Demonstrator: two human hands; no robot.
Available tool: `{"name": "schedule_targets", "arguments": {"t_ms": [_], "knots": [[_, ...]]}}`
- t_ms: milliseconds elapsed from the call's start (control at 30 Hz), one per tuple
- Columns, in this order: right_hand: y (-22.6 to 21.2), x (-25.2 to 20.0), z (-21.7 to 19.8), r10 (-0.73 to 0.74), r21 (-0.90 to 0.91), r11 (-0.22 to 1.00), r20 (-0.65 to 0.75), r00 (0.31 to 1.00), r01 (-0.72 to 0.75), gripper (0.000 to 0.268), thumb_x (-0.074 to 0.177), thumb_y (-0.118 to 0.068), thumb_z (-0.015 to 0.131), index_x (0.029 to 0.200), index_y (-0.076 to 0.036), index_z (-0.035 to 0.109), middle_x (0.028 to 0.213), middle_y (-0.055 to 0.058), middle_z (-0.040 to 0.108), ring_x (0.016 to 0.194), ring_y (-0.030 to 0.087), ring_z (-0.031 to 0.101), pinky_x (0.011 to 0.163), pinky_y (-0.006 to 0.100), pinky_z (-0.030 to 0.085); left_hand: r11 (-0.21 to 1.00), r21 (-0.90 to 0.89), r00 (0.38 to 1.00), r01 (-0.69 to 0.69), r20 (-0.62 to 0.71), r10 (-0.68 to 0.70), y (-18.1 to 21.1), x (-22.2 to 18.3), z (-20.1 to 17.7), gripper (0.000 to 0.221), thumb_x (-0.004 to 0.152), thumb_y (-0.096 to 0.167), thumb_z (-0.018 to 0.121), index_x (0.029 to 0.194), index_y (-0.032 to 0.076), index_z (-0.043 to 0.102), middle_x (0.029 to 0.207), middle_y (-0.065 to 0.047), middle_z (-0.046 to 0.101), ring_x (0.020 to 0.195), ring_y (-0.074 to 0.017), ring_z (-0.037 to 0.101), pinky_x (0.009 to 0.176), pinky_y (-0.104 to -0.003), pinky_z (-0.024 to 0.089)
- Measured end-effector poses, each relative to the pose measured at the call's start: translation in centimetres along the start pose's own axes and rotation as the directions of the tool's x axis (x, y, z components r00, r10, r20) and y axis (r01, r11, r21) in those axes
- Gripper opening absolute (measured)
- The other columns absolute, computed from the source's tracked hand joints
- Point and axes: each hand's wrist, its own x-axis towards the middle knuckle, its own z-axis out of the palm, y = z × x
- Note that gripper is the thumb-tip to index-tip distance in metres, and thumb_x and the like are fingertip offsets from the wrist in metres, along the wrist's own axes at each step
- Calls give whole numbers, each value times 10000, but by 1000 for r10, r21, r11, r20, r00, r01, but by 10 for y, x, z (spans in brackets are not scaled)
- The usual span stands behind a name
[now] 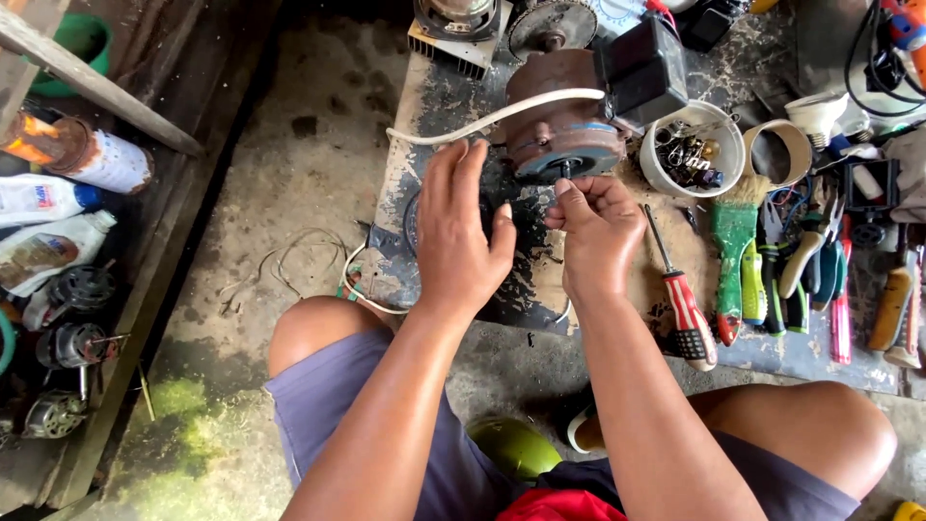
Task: Disassembling an electric motor using a screwdriver and pliers on a repair bench.
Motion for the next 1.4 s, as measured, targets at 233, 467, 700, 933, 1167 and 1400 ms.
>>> {"name": "schedule_targets", "arguments": {"t_ms": [233,467,700,933,1167,1400], "knots": [[-10,0,5,78,-22,997,-23,997,-78,112,942,8,738,992,57,650,800,136,647,619,202,727,494,297,654,989,-45,984,-139,107,143,-12,11,24,721,912,-1,670,1565,97,383,1478,-262,484,1413,-456,488,1180,-584,423],[-29,-3,-4,116,-160,982,89,989,-101,195,915,93,705,1091,118,624,869,149,626,744,254,740,620,418,693,984,-109,978,-138,143,153,-11,27,31,834,921,-13,696,1639,155,305,1580,-264,425,1482,-460,440,1239,-564,384],[-23,1,-22,75,-254,967,166,983,-31,141,934,-27,757,1057,24,708,785,155,737,622,196,721,655,313,683,964,-58,933,-260,242,266,-26,38,40,894,1034,51,695,1698,273,138,1804,-58,99,1716,-381,213,1444,-553,319],[-14,14,-39,-308,-420,769,419,854,483,83,979,-35,776,1001,5,707,826,114,727,707,180,730,649,295,616,954,-113,915,-277,273,297,-27,58,41,888,984,1,785,1649,308,282,1734,-9,143,1645,-398,219,1251,-554,603],[-27,32,-46,-406,-385,525,670,621,759,108,1005,-38,772,1040,56,733,929,163,730,840,277,690,739,387,548,966,-183,913,-183,332,236,-34,57,44,919,1036,-68,691,1683,403,239,1807,58,-5,1748,-521,81,1253,-659,522],[-28,35,-47,-398,-356,540,690,605,762,93,1014,-29,767,1013,56,732,876,147,712,778,251,654,674,373,528,965,-211,915,-157,337,222,-31,55,44,919,1055,-78,668,1683,421,219,1806,92,-29,1761,-460,114,1308,-586,547]]}}
